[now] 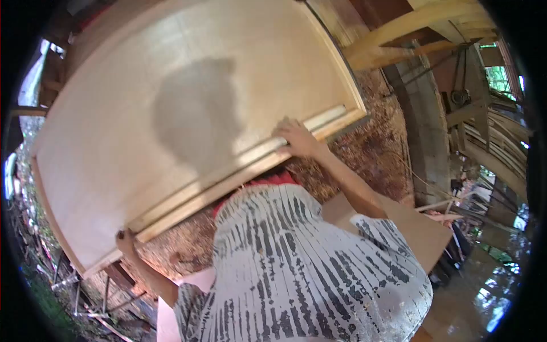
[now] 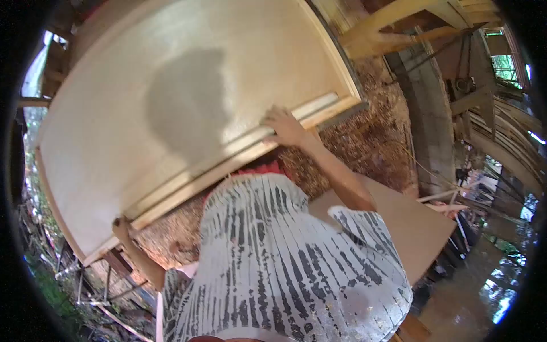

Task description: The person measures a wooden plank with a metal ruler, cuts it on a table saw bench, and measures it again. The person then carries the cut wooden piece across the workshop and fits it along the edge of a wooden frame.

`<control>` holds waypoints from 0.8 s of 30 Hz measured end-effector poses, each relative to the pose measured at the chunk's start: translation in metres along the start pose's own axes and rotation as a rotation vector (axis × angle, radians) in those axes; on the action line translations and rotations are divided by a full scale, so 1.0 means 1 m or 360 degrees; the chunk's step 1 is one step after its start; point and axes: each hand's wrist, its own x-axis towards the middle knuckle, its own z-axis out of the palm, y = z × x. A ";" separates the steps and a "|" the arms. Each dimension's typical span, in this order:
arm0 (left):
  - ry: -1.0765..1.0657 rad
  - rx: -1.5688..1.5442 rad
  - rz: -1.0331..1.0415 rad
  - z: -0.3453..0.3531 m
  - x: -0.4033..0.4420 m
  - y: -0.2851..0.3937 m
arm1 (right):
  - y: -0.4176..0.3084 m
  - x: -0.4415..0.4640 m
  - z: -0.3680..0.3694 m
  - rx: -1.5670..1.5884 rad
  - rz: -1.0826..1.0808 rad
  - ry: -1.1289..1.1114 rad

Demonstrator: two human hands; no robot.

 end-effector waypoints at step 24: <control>-0.0440 0.0411 0.1626 0.154 -0.140 0.236 | 0.031 0.005 -0.012 0.0403 -0.0017 -0.0273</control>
